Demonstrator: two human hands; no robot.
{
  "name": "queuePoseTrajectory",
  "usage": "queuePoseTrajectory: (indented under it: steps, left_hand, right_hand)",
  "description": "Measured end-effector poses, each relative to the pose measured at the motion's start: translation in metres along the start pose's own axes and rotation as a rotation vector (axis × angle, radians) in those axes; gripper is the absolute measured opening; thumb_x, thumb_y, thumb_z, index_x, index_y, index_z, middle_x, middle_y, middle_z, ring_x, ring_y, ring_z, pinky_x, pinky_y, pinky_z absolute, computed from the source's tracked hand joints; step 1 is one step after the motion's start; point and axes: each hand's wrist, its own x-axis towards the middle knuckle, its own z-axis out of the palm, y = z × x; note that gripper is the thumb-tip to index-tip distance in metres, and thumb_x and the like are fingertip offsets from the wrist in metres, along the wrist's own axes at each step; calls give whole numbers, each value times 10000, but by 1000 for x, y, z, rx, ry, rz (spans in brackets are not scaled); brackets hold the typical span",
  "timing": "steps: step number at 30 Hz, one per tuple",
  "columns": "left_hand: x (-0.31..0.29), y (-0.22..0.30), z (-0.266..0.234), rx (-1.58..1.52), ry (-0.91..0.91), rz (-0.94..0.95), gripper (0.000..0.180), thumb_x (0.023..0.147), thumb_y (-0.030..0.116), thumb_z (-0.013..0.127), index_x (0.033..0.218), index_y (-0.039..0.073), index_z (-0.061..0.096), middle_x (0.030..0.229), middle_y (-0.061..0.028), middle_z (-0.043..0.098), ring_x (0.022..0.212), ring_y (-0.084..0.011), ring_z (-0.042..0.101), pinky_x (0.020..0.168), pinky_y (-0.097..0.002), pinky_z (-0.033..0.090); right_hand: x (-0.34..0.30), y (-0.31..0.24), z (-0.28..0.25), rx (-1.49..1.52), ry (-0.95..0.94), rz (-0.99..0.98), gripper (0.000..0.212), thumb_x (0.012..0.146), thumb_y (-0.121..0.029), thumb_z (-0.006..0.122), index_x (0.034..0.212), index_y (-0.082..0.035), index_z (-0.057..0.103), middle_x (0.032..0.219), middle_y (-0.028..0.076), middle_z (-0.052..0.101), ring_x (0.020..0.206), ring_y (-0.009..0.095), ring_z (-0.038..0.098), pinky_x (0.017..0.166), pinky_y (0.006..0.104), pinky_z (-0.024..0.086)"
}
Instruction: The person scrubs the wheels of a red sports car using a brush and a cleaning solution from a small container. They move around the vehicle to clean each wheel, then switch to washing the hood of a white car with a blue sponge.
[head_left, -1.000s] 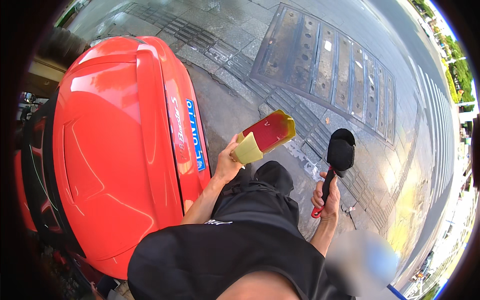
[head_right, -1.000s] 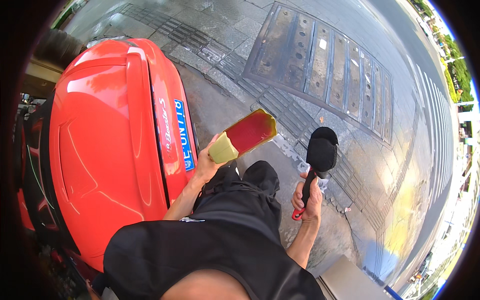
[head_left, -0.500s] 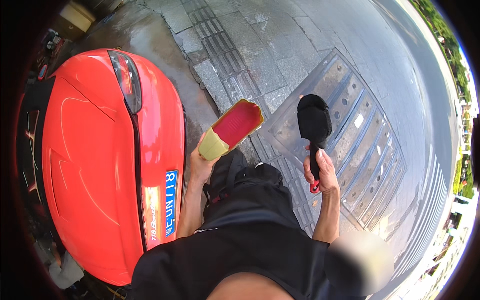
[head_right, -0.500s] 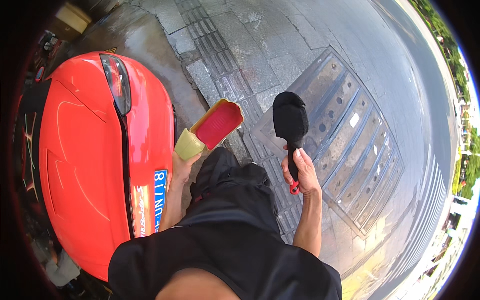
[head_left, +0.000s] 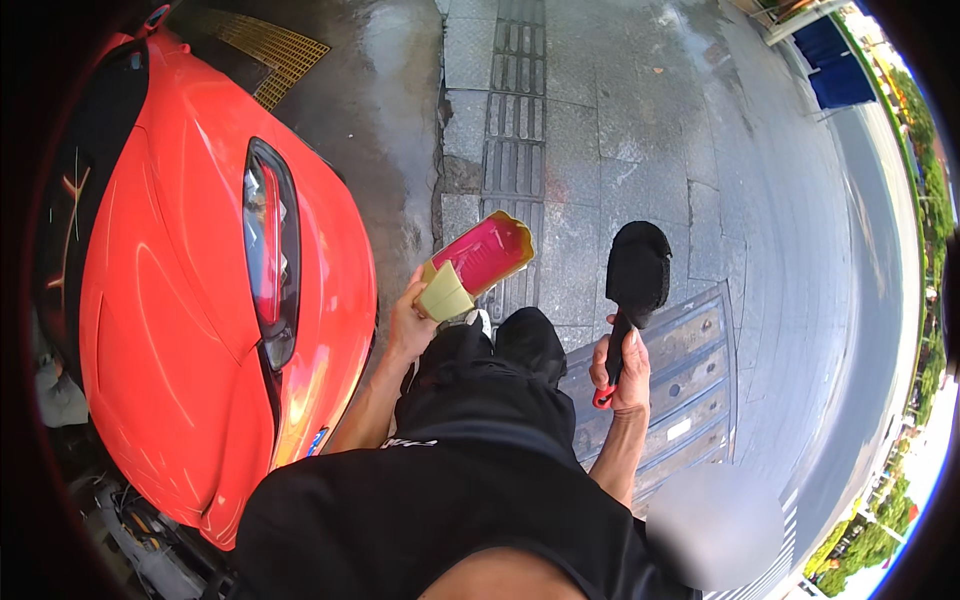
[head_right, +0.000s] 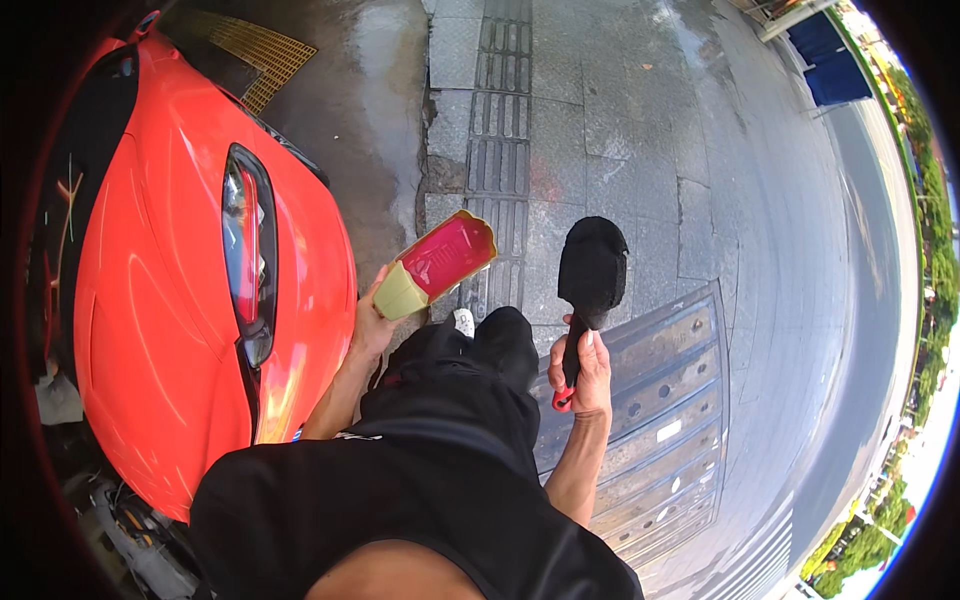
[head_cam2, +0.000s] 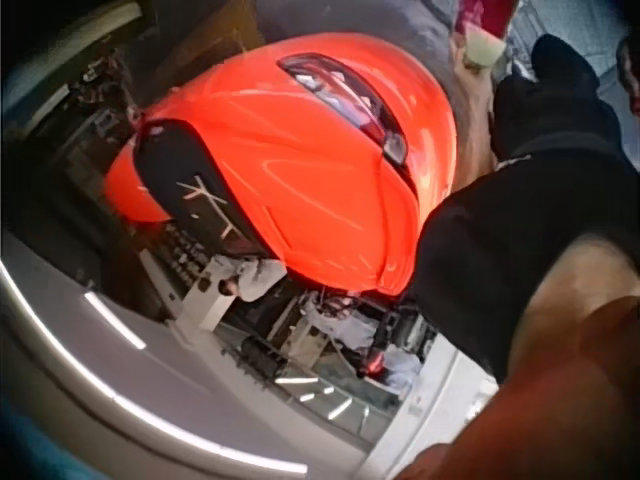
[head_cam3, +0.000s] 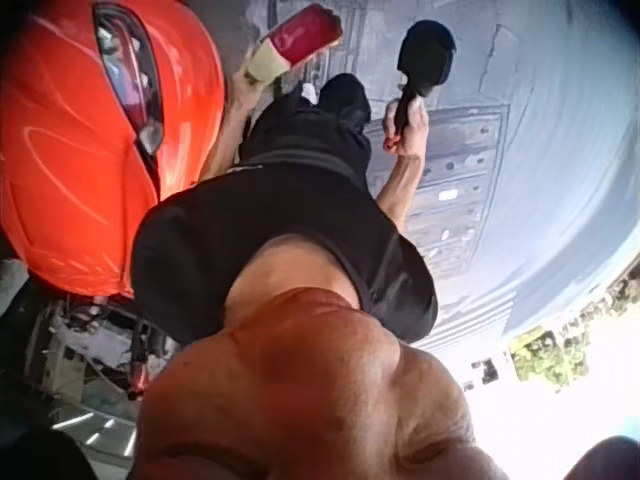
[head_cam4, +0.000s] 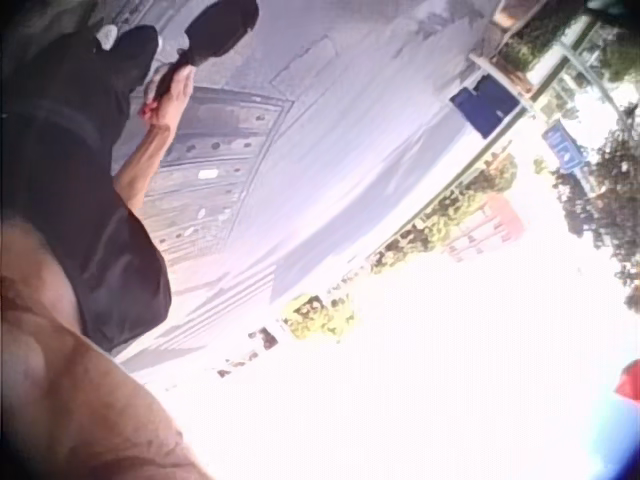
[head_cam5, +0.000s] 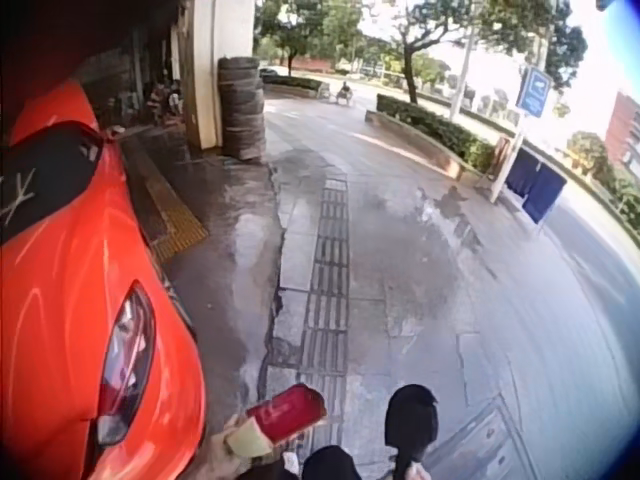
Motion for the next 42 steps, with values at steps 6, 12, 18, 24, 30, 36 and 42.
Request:
queuePoseTrajectory:
  steps: [6,12,18,24,30,36,42]
  left_hand:
    - [150,57,23,-106,226,-111,622,769,-43,811,1352,-32,596,1652,-248,297,1524,-277,320,1196,-369,332]
    - [274,86,49,-296,573,-128,655,806,-89,777,1412,-27,534,1674,-191,274,1495,-228,360,1166,-346,384]
    - [376,87,66,-309,865,-72,694,867,-86,725,1506,36,481,1593,-56,440,1386,-127,465,1136,-324,406]
    - [467,81,35,-545,1089,-9,513,933,-21,676,1421,-25,518,1632,-153,375,1461,-220,416,1191,-355,340]
    - [531,65,-1,-757,1341,-42,391,806,-65,791,1161,25,653,1681,-198,253,1503,-246,364,1169,-373,394]
    - [596,-14,10,-501,1638,-195,470,848,-44,747,1294,30,621,1616,-134,412,1398,-211,495,1156,-346,403]
    - [671,-82,15,-594,1829,-437,316,776,-9,789,1076,29,700,1624,-273,340,1507,-347,361,1144,-384,406]
  right_hand:
    - [209,-79,-3,-77,-79,80,587,1050,-502,530,1393,-29,464,713,86,592,427,148,494,386,274,394]
    - [453,-174,42,-477,-272,218,555,1069,-496,503,1400,-53,462,723,57,590,425,124,480,382,260,386]
    - [654,-261,184,-777,-594,362,501,1094,-445,475,1388,-40,495,752,54,617,467,99,517,392,242,391]
    - [785,-230,340,-891,-841,425,534,1083,-487,474,1380,-45,529,731,43,618,436,110,504,382,254,383]
    - [849,-168,471,-1001,-987,696,616,1069,-598,385,1346,-75,557,675,34,586,419,128,482,378,272,366]
    - [925,-54,601,-1181,-1281,934,565,1060,-594,433,1290,-93,557,691,48,532,453,148,491,412,303,387]
    - [987,123,675,-1252,-1594,847,547,1057,-603,434,1275,-105,499,718,36,501,471,148,505,416,313,408]
